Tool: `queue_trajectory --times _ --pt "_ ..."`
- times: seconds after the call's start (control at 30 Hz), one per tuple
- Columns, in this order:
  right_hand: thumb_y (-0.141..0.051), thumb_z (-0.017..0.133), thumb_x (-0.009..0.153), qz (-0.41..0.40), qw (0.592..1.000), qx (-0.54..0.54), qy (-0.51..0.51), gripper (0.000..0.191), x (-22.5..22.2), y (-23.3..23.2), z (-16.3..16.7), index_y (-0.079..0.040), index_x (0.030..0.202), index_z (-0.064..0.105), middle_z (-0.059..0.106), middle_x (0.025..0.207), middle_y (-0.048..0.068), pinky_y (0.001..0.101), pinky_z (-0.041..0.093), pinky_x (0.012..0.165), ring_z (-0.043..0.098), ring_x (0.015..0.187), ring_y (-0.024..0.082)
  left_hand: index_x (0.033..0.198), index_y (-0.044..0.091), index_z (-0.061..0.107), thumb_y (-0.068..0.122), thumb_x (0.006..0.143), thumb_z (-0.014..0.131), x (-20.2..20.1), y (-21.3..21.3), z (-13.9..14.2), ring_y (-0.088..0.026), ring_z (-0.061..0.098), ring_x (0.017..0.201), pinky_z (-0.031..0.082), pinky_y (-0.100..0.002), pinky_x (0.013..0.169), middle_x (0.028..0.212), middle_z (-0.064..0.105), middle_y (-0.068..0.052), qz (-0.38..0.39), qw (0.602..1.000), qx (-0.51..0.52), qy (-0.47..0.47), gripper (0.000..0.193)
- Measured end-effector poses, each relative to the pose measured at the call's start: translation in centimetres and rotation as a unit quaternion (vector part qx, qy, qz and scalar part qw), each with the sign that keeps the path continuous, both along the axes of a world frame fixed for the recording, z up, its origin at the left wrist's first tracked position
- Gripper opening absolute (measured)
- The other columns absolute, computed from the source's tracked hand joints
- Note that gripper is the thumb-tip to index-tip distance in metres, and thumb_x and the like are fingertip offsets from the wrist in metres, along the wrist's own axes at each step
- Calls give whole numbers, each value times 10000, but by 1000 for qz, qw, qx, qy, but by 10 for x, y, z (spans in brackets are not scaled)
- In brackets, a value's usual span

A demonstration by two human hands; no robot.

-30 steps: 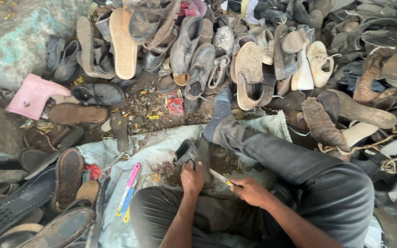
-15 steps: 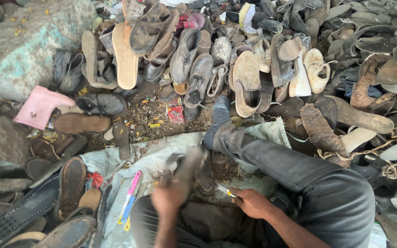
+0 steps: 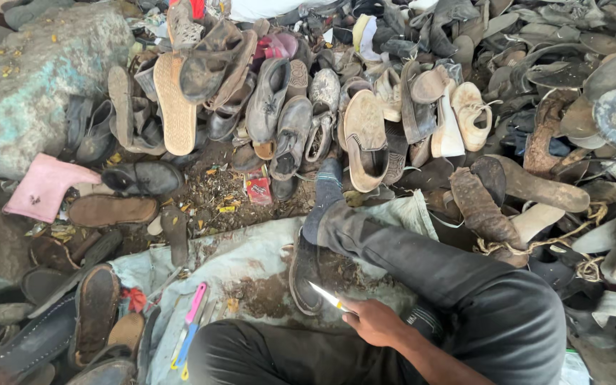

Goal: The person uses a knife to scrape and cut the soles of various old shoes while sitting on the ground, handling items one at a time from a large pile.

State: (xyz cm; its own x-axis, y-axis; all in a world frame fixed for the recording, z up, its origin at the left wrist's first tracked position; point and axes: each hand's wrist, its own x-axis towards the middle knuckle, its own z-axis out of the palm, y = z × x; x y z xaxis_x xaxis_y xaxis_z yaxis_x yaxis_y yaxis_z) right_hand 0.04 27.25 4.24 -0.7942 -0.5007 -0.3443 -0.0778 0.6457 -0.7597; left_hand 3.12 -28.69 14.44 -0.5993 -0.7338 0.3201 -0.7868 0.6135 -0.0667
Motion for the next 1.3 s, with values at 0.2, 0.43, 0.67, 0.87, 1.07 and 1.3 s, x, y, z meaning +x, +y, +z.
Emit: queue_trajectory --times 0.2,0.43,0.67,0.87,1.07,1.3 --pt "-263 623 974 -1 1000 9 21 561 -2 -7 -23 -130 1484 430 711 1024 208 540 480 794 650 950 443 1304 105 562 397 945 638 -123 314 -54 -364 454 1287 309 -492 1086 1350 531 -163 -550 785 248 138 469" --pt "-167 639 903 3 1000 19 -5 213 -20 0 -102 -74 1070 544 651 916 193 505 493 757 651 900 392 1413 88 574 238 821 609 -281 517 -117 -455 207 1439 207 -630 1127 1577 285 -260 -565 810 158 5 612" --pt "-126 632 892 64 996 8 64 141 -51 16 -120 -21 950 558 593 813 176 499 488 694 622 777 360 1203 52 673 262 976 583 -330 529 -114 -355 178 1567 319 -606 1161 1561 412 -103 -575 777 162 -198 322" --pt "-191 667 887 -96 990 -40 -92 195 -50 32 -82 -17 936 596 607 769 144 483 469 654 614 709 306 971 90 681 184 818 793 -255 448 -74 -324 619 1049 548 -411 791 1075 622 -146 -682 691 198 137 212" --pt "-407 643 963 -252 904 -161 -306 376 -22 14 -58 -56 834 606 396 550 39 395 321 445 386 449 174 939 -13 673 231 740 852 -100 309 -64 -353 682 961 556 -457 823 1167 705 -159 -425 811 363 174 362" --pt "-327 746 964 -394 806 -236 -374 421 11 -75 -61 -62 774 479 382 484 34 396 327 378 378 363 196 891 -5 703 245 669 909 -40 242 -145 -372 653 1118 525 -458 945 1133 698 -172 -458 792 402 41 392"
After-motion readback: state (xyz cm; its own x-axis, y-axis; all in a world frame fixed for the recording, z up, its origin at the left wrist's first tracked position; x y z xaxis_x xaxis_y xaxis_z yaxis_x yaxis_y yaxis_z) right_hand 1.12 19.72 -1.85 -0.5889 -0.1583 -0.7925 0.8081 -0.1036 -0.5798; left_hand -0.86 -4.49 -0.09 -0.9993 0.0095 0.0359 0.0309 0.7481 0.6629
